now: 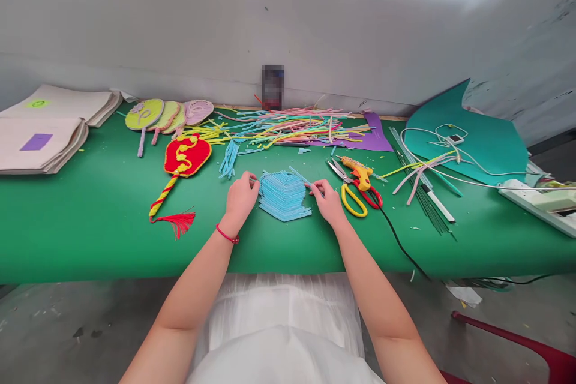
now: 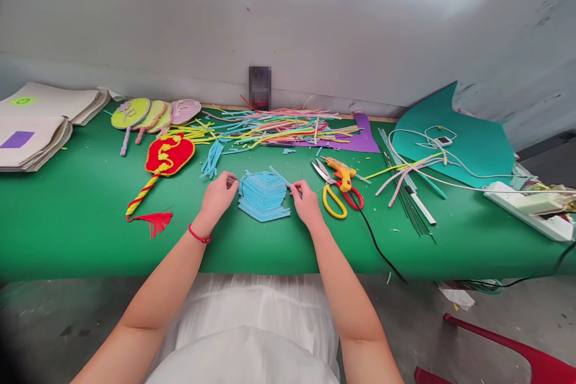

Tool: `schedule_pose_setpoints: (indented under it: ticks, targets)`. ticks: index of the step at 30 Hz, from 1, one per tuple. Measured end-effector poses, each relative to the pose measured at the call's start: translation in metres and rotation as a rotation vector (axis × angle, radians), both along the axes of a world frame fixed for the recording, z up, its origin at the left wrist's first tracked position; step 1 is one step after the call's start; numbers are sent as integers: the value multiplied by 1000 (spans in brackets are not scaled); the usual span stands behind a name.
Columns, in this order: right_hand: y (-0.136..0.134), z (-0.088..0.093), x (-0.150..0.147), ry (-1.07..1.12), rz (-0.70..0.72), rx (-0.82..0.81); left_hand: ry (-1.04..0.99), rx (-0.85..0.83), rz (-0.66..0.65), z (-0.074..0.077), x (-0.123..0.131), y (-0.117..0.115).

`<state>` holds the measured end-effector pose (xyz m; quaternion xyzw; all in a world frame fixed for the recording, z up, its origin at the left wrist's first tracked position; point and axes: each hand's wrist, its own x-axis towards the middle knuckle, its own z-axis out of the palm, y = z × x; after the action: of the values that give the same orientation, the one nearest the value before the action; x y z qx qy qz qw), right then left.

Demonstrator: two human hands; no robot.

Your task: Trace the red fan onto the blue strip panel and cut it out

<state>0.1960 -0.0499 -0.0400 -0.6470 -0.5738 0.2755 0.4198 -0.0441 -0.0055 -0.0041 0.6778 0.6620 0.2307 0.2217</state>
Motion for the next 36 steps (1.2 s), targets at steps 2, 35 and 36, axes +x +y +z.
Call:
schedule_pose_setpoints:
  ticks: [2, 35, 36]
  targets:
    - [1, 1, -3, 38, 16, 8, -61, -9, -2, -1, -1, 1]
    - [-74, 0, -68, -431, 183, 250, 214, 191, -431, -31, -33, -74]
    - [-75, 0, -68, -436, 195, 252, 227, 208, -434, -31, -33, -74]
